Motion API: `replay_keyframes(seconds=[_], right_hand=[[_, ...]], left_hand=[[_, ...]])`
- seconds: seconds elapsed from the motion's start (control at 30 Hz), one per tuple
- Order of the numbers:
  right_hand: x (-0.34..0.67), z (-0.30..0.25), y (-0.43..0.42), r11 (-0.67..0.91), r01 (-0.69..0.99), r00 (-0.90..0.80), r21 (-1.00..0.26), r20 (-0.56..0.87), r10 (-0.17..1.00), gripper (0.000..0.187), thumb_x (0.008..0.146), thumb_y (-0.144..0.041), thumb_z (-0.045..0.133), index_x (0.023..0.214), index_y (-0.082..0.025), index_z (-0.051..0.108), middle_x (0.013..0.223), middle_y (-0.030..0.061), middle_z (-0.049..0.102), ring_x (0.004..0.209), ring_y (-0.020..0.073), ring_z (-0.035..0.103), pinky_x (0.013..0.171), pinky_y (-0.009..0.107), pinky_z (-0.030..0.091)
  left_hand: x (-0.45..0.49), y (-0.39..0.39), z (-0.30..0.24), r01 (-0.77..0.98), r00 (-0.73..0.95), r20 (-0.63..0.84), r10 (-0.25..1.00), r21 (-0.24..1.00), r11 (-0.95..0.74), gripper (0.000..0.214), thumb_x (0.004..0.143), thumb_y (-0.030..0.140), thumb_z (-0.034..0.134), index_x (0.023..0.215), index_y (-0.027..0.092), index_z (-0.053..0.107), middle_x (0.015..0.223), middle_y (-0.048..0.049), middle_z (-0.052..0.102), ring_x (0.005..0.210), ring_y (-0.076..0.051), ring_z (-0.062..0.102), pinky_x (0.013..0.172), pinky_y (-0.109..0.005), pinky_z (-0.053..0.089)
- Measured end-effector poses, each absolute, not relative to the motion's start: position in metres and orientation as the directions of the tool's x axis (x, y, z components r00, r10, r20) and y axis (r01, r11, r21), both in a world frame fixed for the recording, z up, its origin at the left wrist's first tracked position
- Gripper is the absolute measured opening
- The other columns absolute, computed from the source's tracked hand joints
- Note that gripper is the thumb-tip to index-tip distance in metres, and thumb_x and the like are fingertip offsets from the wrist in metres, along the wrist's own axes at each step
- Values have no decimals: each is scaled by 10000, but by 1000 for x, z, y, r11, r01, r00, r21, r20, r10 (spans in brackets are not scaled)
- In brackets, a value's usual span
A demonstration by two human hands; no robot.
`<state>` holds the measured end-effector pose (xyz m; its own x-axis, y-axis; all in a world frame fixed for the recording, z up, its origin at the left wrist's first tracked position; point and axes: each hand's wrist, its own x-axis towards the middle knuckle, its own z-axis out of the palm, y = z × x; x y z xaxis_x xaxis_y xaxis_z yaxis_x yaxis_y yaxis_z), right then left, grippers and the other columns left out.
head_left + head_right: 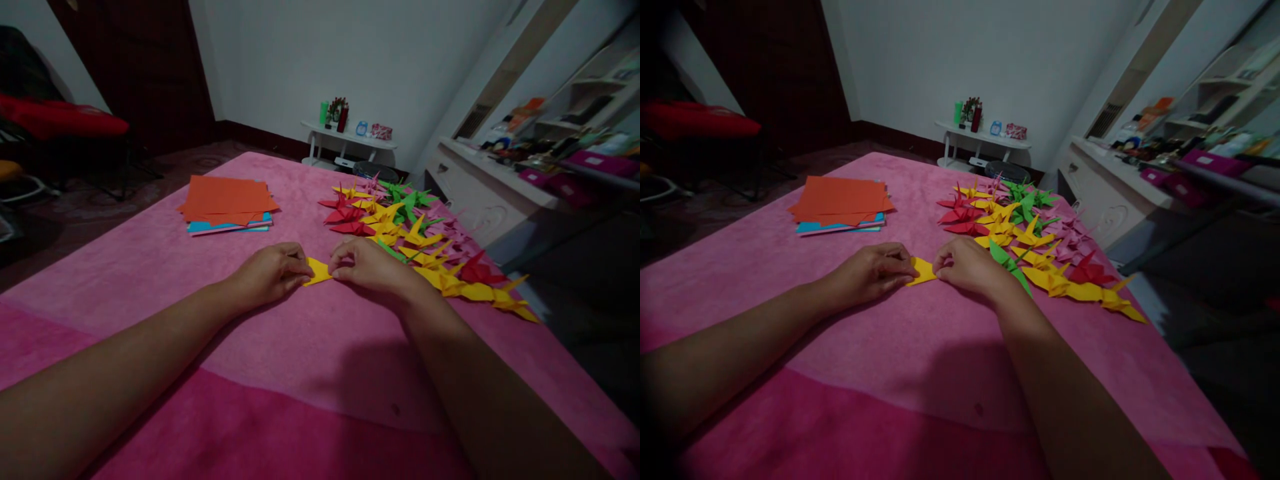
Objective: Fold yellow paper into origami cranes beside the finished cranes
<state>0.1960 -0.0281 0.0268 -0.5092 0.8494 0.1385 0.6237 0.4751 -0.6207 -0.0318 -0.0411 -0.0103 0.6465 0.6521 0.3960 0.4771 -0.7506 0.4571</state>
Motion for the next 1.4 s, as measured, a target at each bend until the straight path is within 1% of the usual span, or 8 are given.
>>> replay_keyframes(seconds=[0.37, 0.53, 0.67, 0.87, 1.0, 1.17, 1.3, 1.4], right_hand=[[196, 30, -29, 384, 607, -502, -696, 40, 864, 296, 518, 3, 698, 731, -201, 722, 664, -11, 676, 551, 108, 526, 495, 214, 346], [191, 35, -31, 405, 680, -450, -611, 88, 889, 174, 624, -32, 653, 677, -182, 722, 594, -3, 651, 512, 102, 495, 483, 229, 309], [194, 33, -28, 408, 656, -461, -635, 91, 883, 106, 649, -83, 666, 650, -168, 730, 583, -1, 660, 503, 104, 519, 469, 223, 319], [200, 31, -26, 320, 612, -471, -723, -8, 882, 299, 551, 40, 615, 717, -173, 744, 606, -15, 668, 519, 103, 550, 467, 194, 373], [195, 24, -26, 293, 601, -428, -744, 10, 904, 236, 544, -21, 707, 734, -158, 731, 617, -16, 648, 543, 109, 548, 482, 204, 394], [193, 17, -22, 219, 534, -436, -817, -43, 899, 228, 549, -21, 686, 736, -148, 712, 641, -24, 651, 567, 104, 557, 524, 206, 420], [199, 23, -23, 182, 514, -530, -838, -144, 836, 329, 569, -77, 712, 891, -140, 702, 781, 1, 689, 648, 110, 594, 584, 209, 453], [201, 30, -27, 269, 567, -549, -779, -113, 828, 378, 599, -141, 740, 972, -135, 680, 854, 25, 693, 697, 121, 598, 608, 215, 454]], left_hand=[[-28, -47, -6, 536, 633, 390, 668, 401, -742, 282, 862, 398, 602, 991, 181, 726, 886, -76, 637, 804, -174, 592, 698, -270, 464], [-26, -50, -5, 546, 605, 402, 687, 419, -726, 270, 845, 397, 630, 974, 180, 726, 854, -70, 640, 758, -164, 583, 659, -263, 451], [-26, -47, -7, 516, 605, 396, 691, 465, -719, 203, 870, 331, 604, 914, 184, 737, 831, -62, 651, 745, -152, 592, 655, -255, 448], [-27, -43, -13, 488, 605, 415, 679, 480, -729, 134, 838, 181, 611, 882, 185, 737, 831, -55, 664, 744, -142, 602, 657, -247, 454], [-27, -44, -10, 521, 543, 484, 686, 446, -728, 97, 801, 243, 668, 840, 177, 728, 845, -60, 649, 777, -169, 589, 700, -288, 463], [-26, -40, -4, 570, 526, 488, 697, 407, -714, 377, 750, 314, 725, 1101, 183, 678, 1075, -88, 664, 967, -226, 601, 838, -347, 459], [-22, -32, -4, 583, 587, 377, 717, 418, -697, 196, 824, 269, 635, 975, 179, 722, 914, -52, 727, 793, -173, 644, 725, -292, 451], [-16, -31, -1, 625, 619, 376, 690, 298, -722, 175, 849, 246, 597, 925, 181, 742, 870, -49, 741, 795, -182, 656, 748, -321, 418]])
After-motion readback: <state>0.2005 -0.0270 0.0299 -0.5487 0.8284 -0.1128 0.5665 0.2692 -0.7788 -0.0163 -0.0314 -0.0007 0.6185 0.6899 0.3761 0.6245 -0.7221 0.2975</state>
